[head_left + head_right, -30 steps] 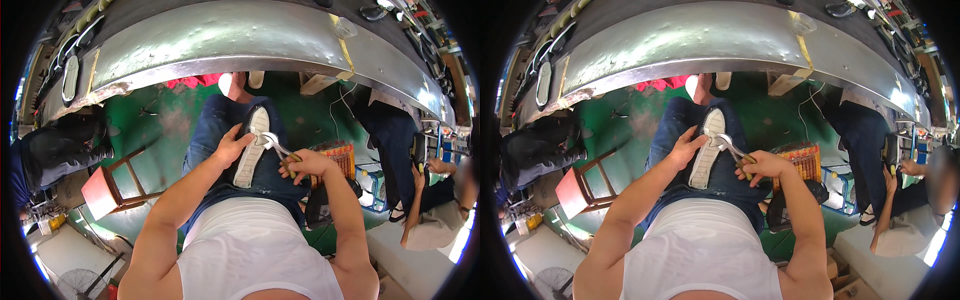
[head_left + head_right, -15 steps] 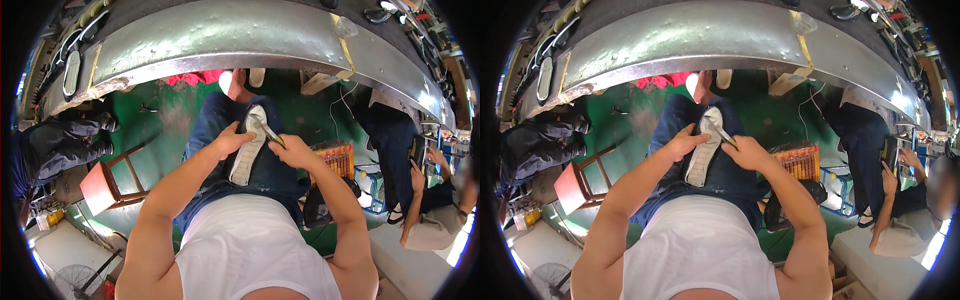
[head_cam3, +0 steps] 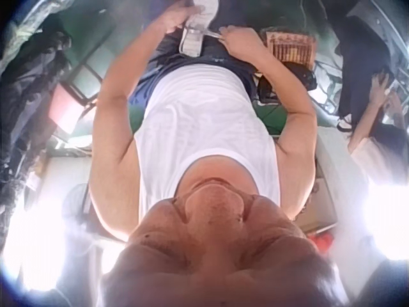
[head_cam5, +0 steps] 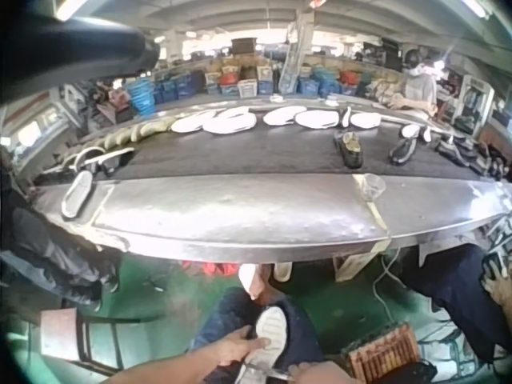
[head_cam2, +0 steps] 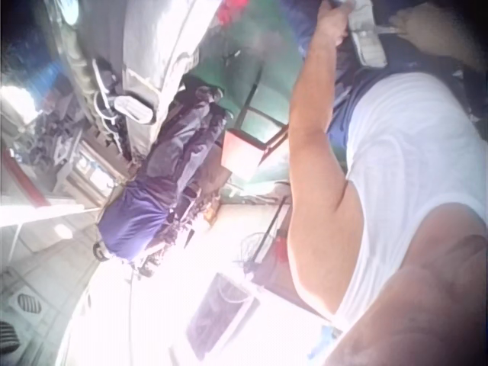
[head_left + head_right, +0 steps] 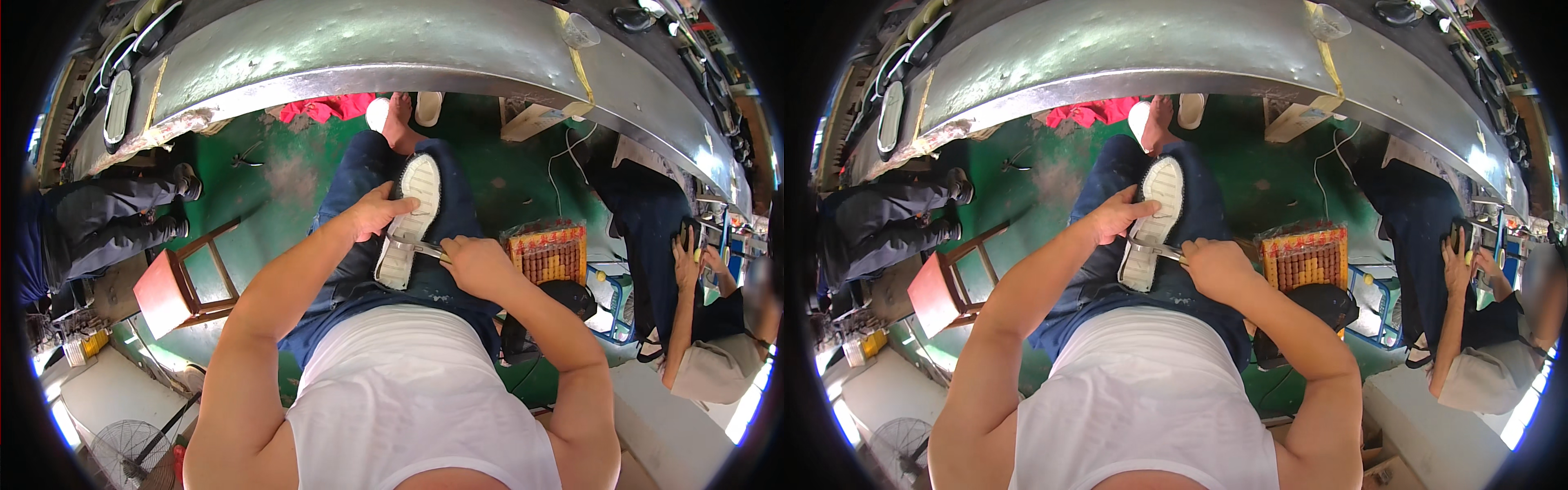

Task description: Assembling shoe components and lasting the upper onto the sole using pliers and a hammer at a factory workbench.

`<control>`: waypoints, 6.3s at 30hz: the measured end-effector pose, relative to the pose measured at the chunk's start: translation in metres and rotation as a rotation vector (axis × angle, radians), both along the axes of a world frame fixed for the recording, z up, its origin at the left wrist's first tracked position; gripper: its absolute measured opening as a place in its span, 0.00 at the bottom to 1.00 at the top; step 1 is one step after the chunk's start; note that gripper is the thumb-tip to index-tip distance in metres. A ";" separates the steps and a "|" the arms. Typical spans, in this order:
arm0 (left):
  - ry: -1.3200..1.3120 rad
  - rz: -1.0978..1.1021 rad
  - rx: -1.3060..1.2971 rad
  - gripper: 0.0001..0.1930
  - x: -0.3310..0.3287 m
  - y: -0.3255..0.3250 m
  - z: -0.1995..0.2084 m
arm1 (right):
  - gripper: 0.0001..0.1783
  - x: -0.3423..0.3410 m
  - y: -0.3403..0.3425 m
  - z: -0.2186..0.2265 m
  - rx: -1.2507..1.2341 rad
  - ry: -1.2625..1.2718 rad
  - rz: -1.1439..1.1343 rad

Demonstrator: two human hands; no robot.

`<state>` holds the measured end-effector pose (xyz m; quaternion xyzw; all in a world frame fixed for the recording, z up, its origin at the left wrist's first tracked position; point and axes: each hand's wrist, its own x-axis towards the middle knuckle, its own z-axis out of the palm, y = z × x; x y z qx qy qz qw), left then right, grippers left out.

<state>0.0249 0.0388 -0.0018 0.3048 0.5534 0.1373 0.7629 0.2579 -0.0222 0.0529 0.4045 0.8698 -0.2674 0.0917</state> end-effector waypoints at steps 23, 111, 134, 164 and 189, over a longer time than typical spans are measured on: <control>0.436 -0.089 0.672 0.50 0.022 -0.071 -0.018 | 0.15 0.049 -0.024 -0.032 -0.844 0.227 -0.259; 1.211 -0.082 1.000 0.38 -0.139 0.554 0.160 | 0.29 0.082 0.262 0.052 0.604 0.343 -0.701; 1.047 1.242 0.665 0.39 -0.590 0.124 0.114 | 0.26 0.082 0.277 0.042 0.730 0.271 -0.603; -0.399 0.048 0.585 0.41 -0.027 0.024 0.050 | 0.30 -0.028 0.050 0.005 -0.213 0.750 -0.717; -0.061 -0.091 0.577 0.30 0.002 0.018 0.049 | 0.17 0.002 0.086 0.040 0.083 0.565 -0.505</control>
